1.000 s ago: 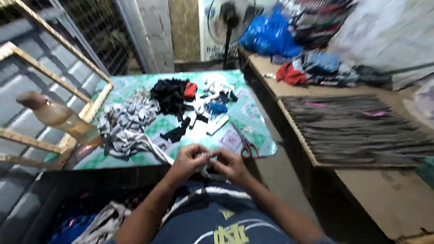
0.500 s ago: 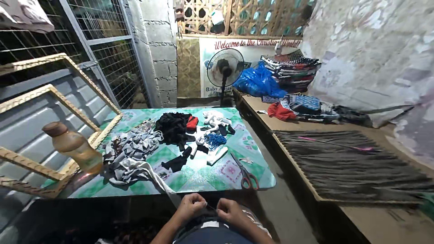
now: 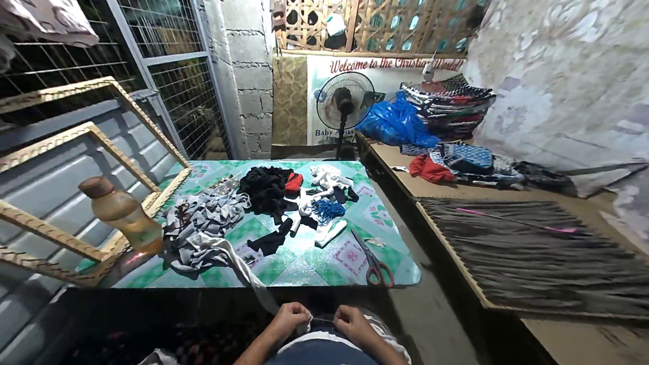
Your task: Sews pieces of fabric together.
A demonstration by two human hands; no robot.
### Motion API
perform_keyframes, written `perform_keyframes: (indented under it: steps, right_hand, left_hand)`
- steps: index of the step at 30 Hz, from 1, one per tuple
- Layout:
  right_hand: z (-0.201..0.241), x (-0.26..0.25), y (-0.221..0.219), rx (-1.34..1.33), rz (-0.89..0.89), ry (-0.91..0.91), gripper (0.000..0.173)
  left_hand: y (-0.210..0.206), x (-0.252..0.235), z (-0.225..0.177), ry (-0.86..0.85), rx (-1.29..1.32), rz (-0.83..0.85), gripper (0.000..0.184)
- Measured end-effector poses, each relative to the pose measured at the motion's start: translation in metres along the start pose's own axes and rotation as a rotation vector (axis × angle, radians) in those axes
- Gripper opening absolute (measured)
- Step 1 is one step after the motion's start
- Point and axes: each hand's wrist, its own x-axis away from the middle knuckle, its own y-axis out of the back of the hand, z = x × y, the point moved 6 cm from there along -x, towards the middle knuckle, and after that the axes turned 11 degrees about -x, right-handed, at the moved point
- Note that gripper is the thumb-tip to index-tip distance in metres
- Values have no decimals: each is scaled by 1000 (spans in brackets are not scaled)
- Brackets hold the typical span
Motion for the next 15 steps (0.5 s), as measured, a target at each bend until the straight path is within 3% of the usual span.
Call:
perform_keyframes:
  steps: [15]
  right_hand:
    - [-2, 0, 4, -85, -29, 22, 17]
  left_hand:
    - [-2, -1, -1, -21, -32, 68, 12]
